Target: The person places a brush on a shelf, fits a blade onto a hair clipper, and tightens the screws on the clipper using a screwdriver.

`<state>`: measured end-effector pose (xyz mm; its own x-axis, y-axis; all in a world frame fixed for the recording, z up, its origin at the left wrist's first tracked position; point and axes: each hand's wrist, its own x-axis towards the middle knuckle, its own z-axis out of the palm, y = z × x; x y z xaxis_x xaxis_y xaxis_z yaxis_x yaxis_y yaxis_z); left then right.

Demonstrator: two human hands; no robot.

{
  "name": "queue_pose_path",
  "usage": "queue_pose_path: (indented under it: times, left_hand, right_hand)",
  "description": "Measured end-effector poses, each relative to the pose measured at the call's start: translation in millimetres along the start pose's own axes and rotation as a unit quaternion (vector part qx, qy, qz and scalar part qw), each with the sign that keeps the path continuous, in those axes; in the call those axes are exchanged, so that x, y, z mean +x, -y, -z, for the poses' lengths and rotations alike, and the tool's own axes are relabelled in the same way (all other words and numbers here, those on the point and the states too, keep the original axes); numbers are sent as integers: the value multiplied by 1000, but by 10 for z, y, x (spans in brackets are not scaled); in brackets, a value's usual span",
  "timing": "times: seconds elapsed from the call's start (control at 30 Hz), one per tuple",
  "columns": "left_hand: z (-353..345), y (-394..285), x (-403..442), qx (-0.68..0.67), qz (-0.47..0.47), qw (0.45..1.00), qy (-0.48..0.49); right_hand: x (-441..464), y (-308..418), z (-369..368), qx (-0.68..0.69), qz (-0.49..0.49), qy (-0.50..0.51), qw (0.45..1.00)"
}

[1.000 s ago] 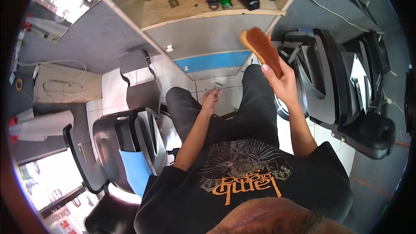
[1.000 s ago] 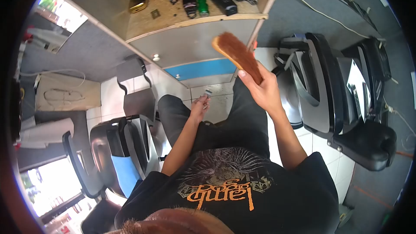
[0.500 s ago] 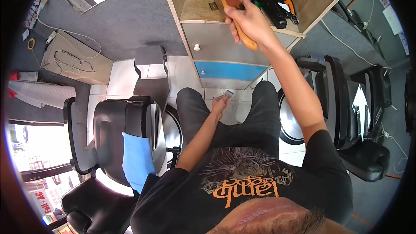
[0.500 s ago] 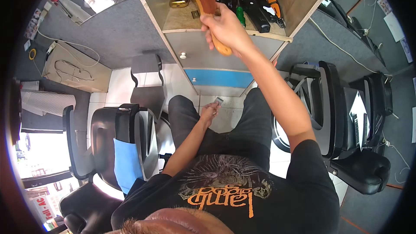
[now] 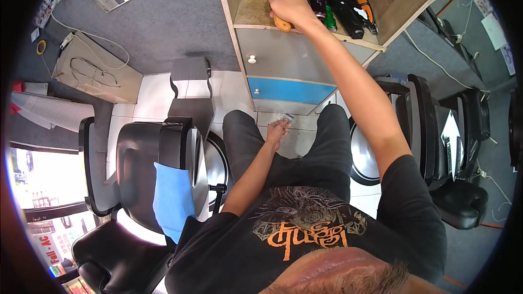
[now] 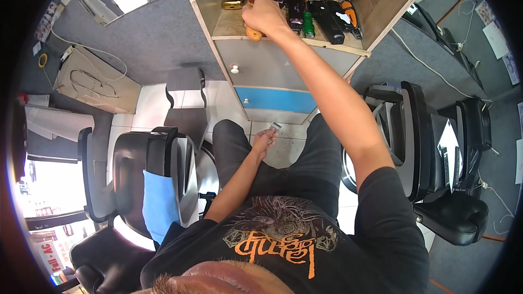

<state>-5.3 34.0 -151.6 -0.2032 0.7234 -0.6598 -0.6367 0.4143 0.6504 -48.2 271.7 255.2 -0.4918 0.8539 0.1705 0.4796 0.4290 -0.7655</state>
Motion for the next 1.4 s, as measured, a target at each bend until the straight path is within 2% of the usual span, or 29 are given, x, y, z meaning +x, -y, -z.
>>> queue_pose_path:
  times: [0.1,0.2,0.3,0.43,0.53,0.63,0.7,0.73,0.83,0.93,1.03,1.17,1.27,1.4]
  left_hand:
    - [-12,5,-10,0,-2,1000,-1]
    - [-15,-4,-4,5,-10,1000,11]
    - [-44,-19,-34,-8,-12,1000,-9]
    - [3,2,-16,2,-9,1000,-9]
    - [28,5,-8,9,-13,1000,-2]
    - [16,1,-8,2,-16,1000,-6]
    - [30,17,14,9,-4,1000,-4]
    - [16,5,-16,10,-4,1000,-5]
    - [-23,-9,-46,19,-3,1000,-2]
    - [-63,-30,-27,32,-2,999,8]
    - [-36,-21,-30,41,-5,999,6]
    - [10,5,-36,25,-8,1000,0]
    - [13,5,-25,19,-9,1000,-5]
    - [-21,-18,-46,42,-18,999,-2]
  right_hand:
    - [91,-40,-47,-120,7,-31,992]
    - [140,-10,-121,-142,-13,-22,989]
    - [-156,424,104,-55,-100,99,989]
    - [188,126,-215,-141,-45,41,988]
    - [249,102,-220,-152,-43,60,986]
    - [209,78,-22,-86,-38,88,992]
    - [156,9,102,-147,28,-36,988]
    - [140,-17,166,-146,44,-65,986]
    - [150,-144,331,-216,57,-38,974]
    - [158,-176,362,-234,72,45,969]
    - [83,-56,298,-259,52,62,963]
    - [35,37,261,-273,41,81,958]
    - [113,98,274,-251,-15,137,958]
    - [136,107,284,-225,-20,138,964]
